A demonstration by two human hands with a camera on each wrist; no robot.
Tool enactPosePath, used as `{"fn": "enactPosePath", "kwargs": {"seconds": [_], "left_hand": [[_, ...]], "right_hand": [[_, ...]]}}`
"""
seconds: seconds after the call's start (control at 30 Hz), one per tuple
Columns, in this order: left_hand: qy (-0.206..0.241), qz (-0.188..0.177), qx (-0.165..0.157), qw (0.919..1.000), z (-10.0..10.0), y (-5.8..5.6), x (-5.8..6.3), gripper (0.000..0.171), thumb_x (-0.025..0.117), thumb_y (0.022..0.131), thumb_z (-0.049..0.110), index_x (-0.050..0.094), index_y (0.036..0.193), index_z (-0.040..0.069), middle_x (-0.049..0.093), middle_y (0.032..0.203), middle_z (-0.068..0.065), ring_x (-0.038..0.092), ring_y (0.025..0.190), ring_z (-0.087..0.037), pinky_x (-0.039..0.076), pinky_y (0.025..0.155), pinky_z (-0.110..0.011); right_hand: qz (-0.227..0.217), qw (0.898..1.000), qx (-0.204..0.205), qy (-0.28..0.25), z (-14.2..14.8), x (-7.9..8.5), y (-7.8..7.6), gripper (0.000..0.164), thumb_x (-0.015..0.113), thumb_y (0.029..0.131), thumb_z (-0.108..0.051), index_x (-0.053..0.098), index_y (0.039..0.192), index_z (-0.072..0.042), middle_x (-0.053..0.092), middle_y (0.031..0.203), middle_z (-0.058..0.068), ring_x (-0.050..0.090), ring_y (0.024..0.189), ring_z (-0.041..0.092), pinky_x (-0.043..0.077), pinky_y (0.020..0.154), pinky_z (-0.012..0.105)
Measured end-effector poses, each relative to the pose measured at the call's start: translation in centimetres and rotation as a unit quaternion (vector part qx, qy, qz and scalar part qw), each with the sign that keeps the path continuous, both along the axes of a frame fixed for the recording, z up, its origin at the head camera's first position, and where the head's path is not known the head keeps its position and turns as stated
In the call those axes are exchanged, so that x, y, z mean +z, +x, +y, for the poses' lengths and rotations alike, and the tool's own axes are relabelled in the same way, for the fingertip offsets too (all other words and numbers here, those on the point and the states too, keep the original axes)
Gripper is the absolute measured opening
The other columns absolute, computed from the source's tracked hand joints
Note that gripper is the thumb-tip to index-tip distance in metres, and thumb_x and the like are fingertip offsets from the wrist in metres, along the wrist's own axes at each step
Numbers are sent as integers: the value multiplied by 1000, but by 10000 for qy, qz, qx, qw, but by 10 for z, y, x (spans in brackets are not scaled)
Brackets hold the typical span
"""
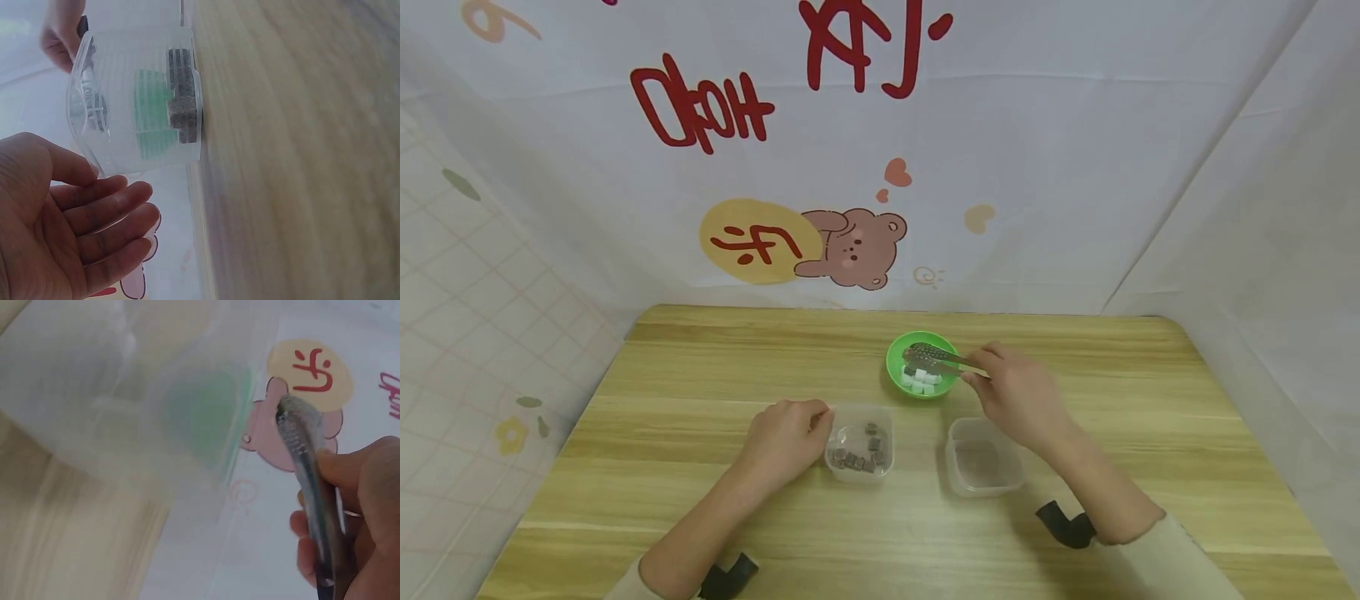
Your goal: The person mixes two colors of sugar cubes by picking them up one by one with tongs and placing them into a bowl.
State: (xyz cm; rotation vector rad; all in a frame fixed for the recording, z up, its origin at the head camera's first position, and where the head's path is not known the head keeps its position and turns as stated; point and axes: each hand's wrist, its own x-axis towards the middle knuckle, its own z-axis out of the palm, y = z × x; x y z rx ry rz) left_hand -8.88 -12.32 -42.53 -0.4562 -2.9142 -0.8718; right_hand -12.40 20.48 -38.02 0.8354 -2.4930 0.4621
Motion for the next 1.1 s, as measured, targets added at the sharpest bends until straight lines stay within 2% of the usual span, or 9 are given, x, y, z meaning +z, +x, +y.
{"fn": "enactPosePath", "kwargs": {"seconds": [0.17,0.4,0.57,0.7,0.77,0.83,0.93,1.1], "left_hand": [[20,25,1,10000,0,1,0,42,59,101,18,48,61,20,33,51,11,31,47,-6,29,44,-28],[-5,35,18,10000,1,1,-1,43,59,101,18,47,60,20,31,51,11,30,47,-6,29,44,-28],[-10,27,31,10000,1,1,-1,41,59,101,18,50,62,20,33,51,11,32,47,-7,30,44,-29],[-2,3,36,10000,1,1,-1,40,59,102,18,51,62,20,35,51,10,34,47,-7,31,45,-29],[4,-17,38,10000,1,1,0,41,59,102,18,51,62,20,35,51,10,34,47,-7,31,45,-30],[5,-37,47,10000,1,2,0,41,58,102,19,50,62,20,35,51,11,34,47,-6,32,45,-30],[18,-29,42,10000,1,2,0,42,58,102,19,49,61,21,34,51,12,33,47,-5,32,45,-30],[15,1,39,10000,1,2,0,43,58,102,19,48,60,21,34,50,12,33,47,-5,31,45,-29]], "right_hand": [[-41,9995,-312,29,9,-6,0,26,88,80,-7,76,102,-4,72,96,8,62,62,16,43,47,30],[15,9997,-256,-37,13,-6,2,29,87,80,-7,76,107,-2,73,97,10,64,63,15,45,47,30],[141,9999,27,52,12,-4,2,37,87,80,-7,75,114,-1,72,100,11,62,66,15,47,50,32],[131,9995,264,98,8,-2,4,27,79,94,-20,74,116,-4,72,101,8,62,70,15,49,54,34],[134,9992,361,123,5,0,6,27,76,97,-22,73,117,-4,72,102,7,63,73,16,50,56,34],[174,9987,462,159,2,3,8,28,77,96,-21,72,117,-4,71,103,7,65,75,17,51,57,35],[198,9974,663,206,-5,7,12,35,82,85,-10,71,117,-3,70,106,6,67,79,19,54,60,36],[133,9945,890,538,-18,11,19,33,79,90,-16,70,118,-2,68,110,6,70,81,19,58,65,37]]}}
